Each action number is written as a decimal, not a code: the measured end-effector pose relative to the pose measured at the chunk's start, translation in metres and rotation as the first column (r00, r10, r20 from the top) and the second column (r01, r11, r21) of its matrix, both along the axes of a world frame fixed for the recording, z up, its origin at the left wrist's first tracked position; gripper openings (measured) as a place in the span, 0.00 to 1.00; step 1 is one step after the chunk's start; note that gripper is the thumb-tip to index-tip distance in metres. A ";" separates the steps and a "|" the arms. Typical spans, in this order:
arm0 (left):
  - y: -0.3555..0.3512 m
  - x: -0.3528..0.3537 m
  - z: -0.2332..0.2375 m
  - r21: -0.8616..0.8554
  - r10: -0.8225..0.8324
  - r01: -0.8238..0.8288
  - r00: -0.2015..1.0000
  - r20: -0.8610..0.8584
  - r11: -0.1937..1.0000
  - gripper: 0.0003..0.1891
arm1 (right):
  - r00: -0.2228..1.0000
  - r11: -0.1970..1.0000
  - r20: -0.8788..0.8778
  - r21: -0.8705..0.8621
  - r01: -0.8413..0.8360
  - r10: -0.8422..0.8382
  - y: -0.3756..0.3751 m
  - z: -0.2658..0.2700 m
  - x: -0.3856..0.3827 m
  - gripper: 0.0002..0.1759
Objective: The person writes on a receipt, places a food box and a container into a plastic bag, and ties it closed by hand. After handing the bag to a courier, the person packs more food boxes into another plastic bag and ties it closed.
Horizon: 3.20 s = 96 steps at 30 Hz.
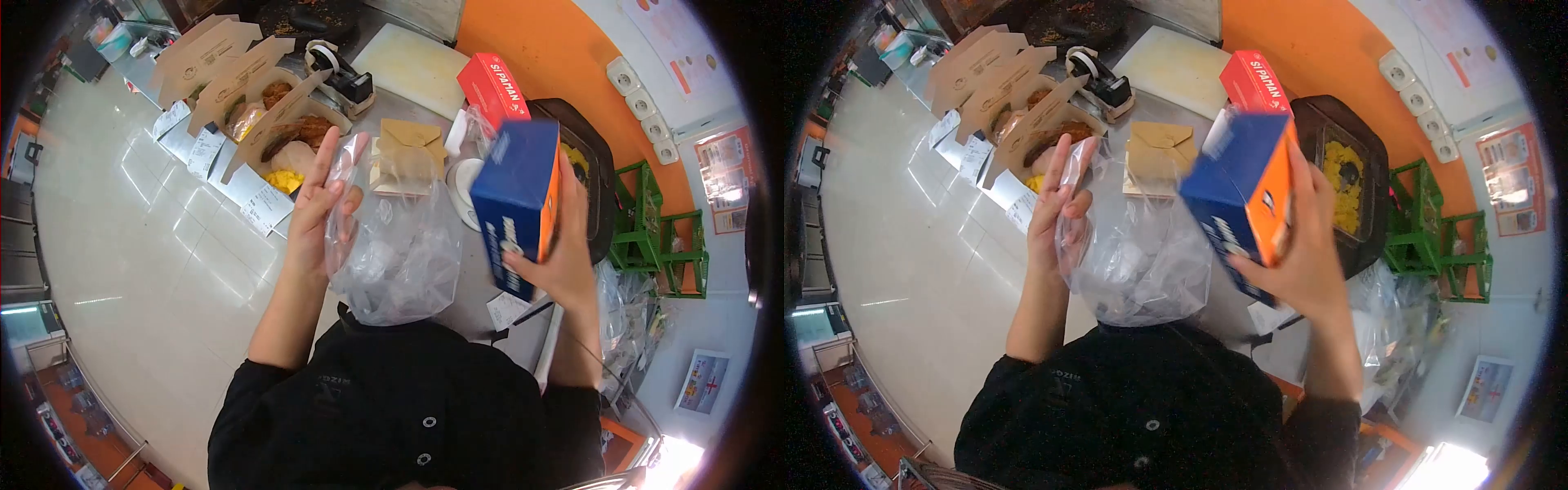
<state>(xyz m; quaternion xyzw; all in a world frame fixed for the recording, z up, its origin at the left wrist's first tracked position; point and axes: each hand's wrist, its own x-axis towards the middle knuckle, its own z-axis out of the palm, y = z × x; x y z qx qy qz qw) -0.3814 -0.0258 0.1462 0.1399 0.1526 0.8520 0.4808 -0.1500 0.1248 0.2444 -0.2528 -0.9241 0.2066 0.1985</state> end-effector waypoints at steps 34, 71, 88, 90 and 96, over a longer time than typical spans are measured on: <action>-0.076 0.032 0.040 -0.259 0.081 -0.265 0.826 -0.558 0.929 0.42 | 0.731 0.905 0.613 0.061 -0.422 0.300 0.072 -0.095 -0.153 0.55; -0.095 0.018 0.019 -0.114 -0.011 -0.030 0.940 -0.341 0.993 0.41 | 0.638 0.930 0.712 -0.058 -0.362 0.293 0.111 -0.212 -0.157 0.52; -0.094 0.024 0.017 0.005 -0.007 0.009 0.949 -0.314 1.000 0.43 | 0.709 0.711 0.164 -0.362 -0.603 0.686 -0.038 -0.049 -0.047 0.53; -0.095 0.024 0.018 0.006 -0.004 0.007 0.940 -0.340 1.000 0.44 | 0.664 0.745 0.339 -0.278 -0.606 0.667 -0.042 -0.055 -0.036 0.55; -0.097 0.019 0.018 -0.015 0.021 -0.030 0.900 -0.436 0.999 0.41 | 0.657 0.819 0.600 0.005 -0.574 0.456 -0.032 0.002 -0.010 0.37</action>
